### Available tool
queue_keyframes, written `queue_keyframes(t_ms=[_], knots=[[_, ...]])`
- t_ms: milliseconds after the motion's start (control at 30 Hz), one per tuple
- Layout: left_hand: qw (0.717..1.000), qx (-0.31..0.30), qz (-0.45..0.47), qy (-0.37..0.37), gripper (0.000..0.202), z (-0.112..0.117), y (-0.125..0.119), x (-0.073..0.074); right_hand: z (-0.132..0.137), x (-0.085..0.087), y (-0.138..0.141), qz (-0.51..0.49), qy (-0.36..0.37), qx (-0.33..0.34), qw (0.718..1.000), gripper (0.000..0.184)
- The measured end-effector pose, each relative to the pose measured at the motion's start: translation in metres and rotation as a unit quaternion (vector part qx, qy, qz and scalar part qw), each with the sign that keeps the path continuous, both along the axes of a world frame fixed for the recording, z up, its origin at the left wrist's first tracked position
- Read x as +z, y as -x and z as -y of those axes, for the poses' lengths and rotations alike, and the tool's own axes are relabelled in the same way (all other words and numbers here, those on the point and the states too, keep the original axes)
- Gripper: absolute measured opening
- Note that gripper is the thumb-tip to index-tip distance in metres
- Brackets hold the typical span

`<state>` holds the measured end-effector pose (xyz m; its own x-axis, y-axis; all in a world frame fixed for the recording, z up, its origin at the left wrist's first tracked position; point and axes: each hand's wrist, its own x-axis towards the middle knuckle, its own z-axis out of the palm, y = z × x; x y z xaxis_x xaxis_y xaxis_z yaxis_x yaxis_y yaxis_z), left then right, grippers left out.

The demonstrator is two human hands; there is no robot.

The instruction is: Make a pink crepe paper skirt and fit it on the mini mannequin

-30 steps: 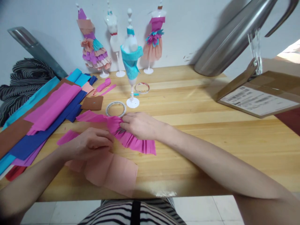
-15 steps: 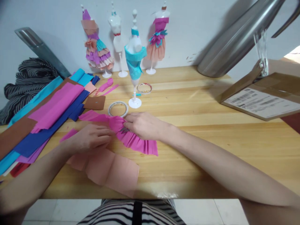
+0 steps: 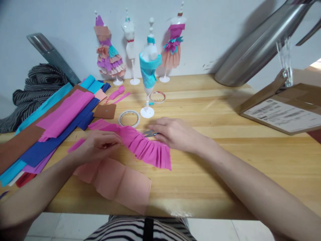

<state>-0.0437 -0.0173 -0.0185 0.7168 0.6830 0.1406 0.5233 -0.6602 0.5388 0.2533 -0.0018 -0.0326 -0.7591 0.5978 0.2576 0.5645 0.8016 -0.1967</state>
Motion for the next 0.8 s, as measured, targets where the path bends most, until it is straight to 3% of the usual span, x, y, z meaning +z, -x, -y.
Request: queue_keyframes(t_ms=[167, 267, 400, 467, 600, 700, 800], knots=[[0.958, 0.085, 0.128, 0.244, 0.021, 0.004, -0.013, 0.002, -0.001, -0.027, -0.048, 0.066, 0.043, -0.208, 0.975, 0.037], [0.930, 0.096, 0.172, 0.311, 0.025, 0.005, -0.023, 0.002, -0.004, -0.039, -0.062, 0.086, 0.021, -0.251, 0.964, 0.032], [0.910, 0.081, 0.190, 0.360, 0.028, 0.008, -0.039, 0.007, 0.009, -0.023, -0.043, 0.025, -0.057, -0.199, 0.978, 0.025], [0.901, 0.079, 0.203, 0.376, 0.028, 0.012, -0.050, 0.009, 0.024, -0.007, -0.019, -0.092, -0.019, -0.128, 0.987, 0.025], [0.866, 0.096, 0.245, 0.425, 0.030, 0.023, -0.070, 0.007, 0.050, 0.016, 0.028, -0.254, 0.040, -0.021, 0.966, 0.014], [0.838, 0.128, 0.303, 0.435, 0.034, 0.030, -0.078, 0.004, 0.054, 0.018, 0.042, -0.295, 0.033, -0.029, 0.955, 0.015], [0.825, 0.106, 0.314, 0.457, 0.037, 0.035, -0.077, 0.005, 0.050, 0.016, 0.039, -0.306, 0.012, -0.035, 0.951, 0.017]])
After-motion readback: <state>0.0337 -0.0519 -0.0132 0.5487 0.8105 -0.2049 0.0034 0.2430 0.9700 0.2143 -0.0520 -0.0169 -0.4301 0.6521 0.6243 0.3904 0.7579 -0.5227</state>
